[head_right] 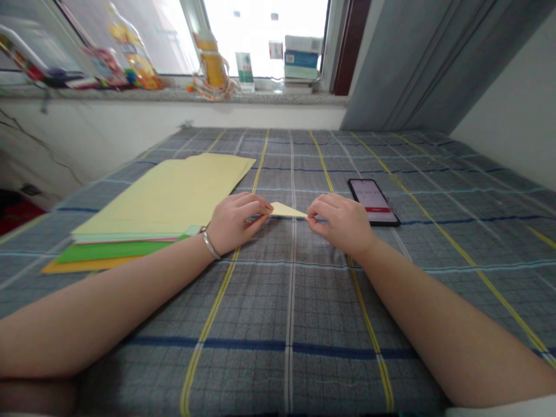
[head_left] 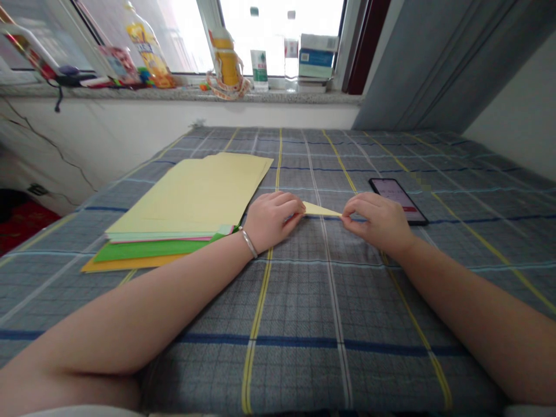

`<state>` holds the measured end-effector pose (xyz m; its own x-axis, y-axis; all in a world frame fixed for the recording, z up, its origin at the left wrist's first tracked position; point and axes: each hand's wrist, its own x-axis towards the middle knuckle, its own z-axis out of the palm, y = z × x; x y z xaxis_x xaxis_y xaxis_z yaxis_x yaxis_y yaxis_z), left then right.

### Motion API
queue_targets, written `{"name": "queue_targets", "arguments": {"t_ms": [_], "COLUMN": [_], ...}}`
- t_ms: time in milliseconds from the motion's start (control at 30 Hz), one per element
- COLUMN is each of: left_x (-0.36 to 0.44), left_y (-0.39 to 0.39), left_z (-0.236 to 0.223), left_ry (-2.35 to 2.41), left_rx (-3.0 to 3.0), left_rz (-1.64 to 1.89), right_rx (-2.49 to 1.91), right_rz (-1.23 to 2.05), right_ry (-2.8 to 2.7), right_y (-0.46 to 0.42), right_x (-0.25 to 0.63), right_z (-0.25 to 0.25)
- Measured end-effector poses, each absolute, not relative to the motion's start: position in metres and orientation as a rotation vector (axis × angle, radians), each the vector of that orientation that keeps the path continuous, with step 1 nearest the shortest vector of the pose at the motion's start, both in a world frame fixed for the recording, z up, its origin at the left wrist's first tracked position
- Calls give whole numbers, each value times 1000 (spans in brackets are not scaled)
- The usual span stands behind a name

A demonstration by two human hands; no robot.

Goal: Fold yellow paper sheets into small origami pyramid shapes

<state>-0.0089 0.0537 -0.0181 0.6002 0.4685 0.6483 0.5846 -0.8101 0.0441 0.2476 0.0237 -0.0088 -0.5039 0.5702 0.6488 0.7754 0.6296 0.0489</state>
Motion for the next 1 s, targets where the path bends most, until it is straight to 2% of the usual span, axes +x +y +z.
{"name": "queue_targets", "arguments": {"t_ms": [467,1000], "left_x": [-7,1], "left_y": [54,50], "left_z": [-19,-19], "left_ry": [-928,-694], "left_rx": [-2621,-2596], "left_rz": [-986,-900], "right_rx": [-1076,-1010], "right_rz": [-471,-372], "right_ry": [-2239,-2297], "right_y": [24,14], "right_x": [247,218], "right_z": [-12,-15]}}
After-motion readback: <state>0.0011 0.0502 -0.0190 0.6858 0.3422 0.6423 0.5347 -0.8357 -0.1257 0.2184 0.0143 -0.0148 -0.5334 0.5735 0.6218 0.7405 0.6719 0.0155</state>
